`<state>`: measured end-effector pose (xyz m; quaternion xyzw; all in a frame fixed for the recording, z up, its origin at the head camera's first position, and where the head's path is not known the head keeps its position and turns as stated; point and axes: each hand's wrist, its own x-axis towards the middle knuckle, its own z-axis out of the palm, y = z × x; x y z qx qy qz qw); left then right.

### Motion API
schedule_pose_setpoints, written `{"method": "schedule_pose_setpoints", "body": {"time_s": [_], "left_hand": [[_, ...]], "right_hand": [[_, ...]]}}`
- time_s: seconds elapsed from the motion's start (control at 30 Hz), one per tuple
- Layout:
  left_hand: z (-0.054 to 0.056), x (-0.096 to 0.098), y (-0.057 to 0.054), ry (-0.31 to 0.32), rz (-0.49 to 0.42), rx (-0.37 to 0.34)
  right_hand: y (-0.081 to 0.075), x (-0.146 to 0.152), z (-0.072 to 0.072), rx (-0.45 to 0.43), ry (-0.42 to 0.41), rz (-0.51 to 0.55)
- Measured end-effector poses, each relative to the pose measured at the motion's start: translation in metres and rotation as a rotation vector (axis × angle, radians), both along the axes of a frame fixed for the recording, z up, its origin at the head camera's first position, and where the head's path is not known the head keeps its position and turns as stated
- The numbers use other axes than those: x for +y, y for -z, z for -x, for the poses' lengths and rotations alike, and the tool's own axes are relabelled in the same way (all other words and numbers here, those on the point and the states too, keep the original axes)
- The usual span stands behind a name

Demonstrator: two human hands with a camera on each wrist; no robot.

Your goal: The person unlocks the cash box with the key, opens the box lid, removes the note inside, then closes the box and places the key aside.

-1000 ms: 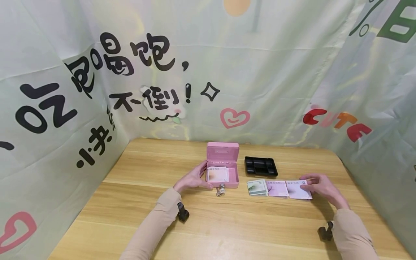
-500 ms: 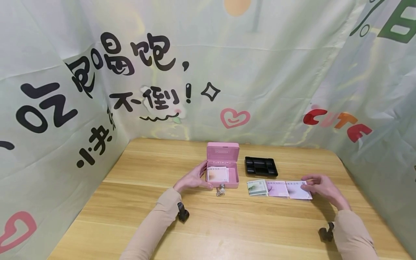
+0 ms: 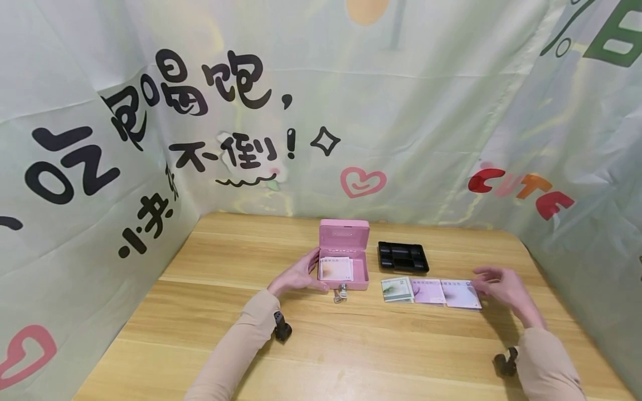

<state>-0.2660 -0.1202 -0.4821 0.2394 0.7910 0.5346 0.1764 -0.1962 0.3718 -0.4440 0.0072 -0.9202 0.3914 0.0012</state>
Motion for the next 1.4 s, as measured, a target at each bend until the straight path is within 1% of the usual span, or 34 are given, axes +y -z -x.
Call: {"method": "schedule_pose_setpoints", "body": {"time_s": [0.07, 0.17, 0.27, 0.4, 0.6, 0.77, 0.97, 1.3, 1.4], "left_hand": [[0.0, 0.0, 0.0, -0.001, 0.001, 0.001], [0.0, 0.001, -0.001, 0.001, -0.005, -0.001], [0.0, 0.001, -0.001, 0.004, -0.007, -0.003], [0.001, 0.001, -0.001, 0.005, -0.007, 0.0], [0.002, 0.001, 0.0, 0.018, -0.02, 0.007], [0.002, 0.001, 0.001, 0.017, -0.02, 0.002], [0.001, 0.002, -0.001, 0.008, 0.006, 0.019], [0.001, 0.0, 0.001, 0.027, -0.029, 0.004], [0.001, 0.0, 0.001, 0.018, -0.023, -0.01]], "right_hand": [[-0.001, -0.004, 0.0, 0.051, 0.005, -0.016], [-0.003, -0.011, -0.001, 0.123, 0.001, -0.012], [-0.004, -0.022, 0.0, 0.159, -0.018, 0.016], [-0.005, -0.038, 0.003, 0.155, -0.051, 0.064], [-0.005, -0.063, 0.007, 0.169, -0.08, 0.074], [-0.008, -0.083, 0.008, 0.144, -0.111, 0.112], [-0.011, -0.107, 0.012, 0.13, -0.149, 0.13], [-0.019, -0.147, 0.017, 0.149, -0.237, 0.184], [-0.021, -0.16, 0.02, 0.149, -0.253, 0.196]]}}
